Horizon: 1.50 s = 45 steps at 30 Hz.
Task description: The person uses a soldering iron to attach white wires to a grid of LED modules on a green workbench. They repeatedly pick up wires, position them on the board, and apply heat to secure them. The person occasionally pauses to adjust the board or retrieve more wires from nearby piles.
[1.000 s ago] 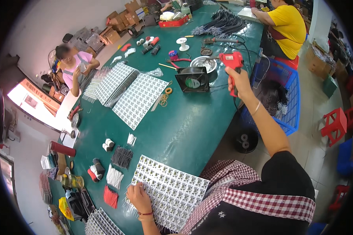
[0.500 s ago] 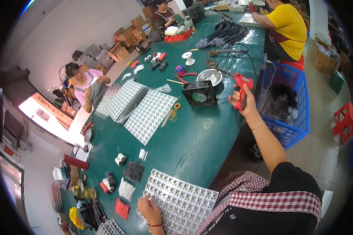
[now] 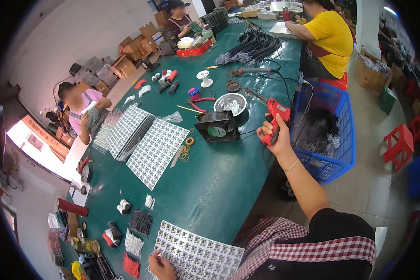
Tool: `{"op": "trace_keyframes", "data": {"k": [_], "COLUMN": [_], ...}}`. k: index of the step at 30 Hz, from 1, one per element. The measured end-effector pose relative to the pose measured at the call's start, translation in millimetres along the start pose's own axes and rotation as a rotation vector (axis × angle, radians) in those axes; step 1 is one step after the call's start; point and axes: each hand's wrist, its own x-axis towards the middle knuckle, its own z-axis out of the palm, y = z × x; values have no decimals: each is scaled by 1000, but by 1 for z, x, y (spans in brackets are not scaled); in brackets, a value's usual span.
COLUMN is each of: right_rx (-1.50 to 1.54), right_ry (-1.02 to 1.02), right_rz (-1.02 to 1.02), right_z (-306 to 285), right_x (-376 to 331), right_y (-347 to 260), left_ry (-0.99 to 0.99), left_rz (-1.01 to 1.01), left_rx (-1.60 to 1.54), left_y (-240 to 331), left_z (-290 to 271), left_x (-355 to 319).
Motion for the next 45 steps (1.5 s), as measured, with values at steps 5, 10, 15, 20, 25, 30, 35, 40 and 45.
{"op": "trace_keyframes", "data": {"k": [5,10,15,20,25,30,35,40,45], "right_rx": [7,-37,-42,-16,3,2,10,10,14], "right_ry": [1,23,32,6,-8,-6,-31,-57,-68], "right_rz": [19,26,10,28,41,48,56,44,26], "right_z": [0,6,10,7,3,1,-2,-2,0], "right_x": [0,-2,-4,-2,0,1,1,2,0], "right_y": [-2,1,-3,1,-2,-2,-4,-1,-4], "left_ry": [-62,-79,-106,-44,26,19,115,131,85], "left_rz": [-59,-103,-124,-99,-45,-181,-151,-137,-111], "left_rx": [20,20,67,30,-5,17,-37,-49,-65], "left_y": [0,4,-10,-16,-17,-10,-9,-13,-15], "left_z": [-1,-4,3,6,9,3,2,3,2], "left_x": [0,-1,-6,-11,-8,-9,-4,-5,-7]}}
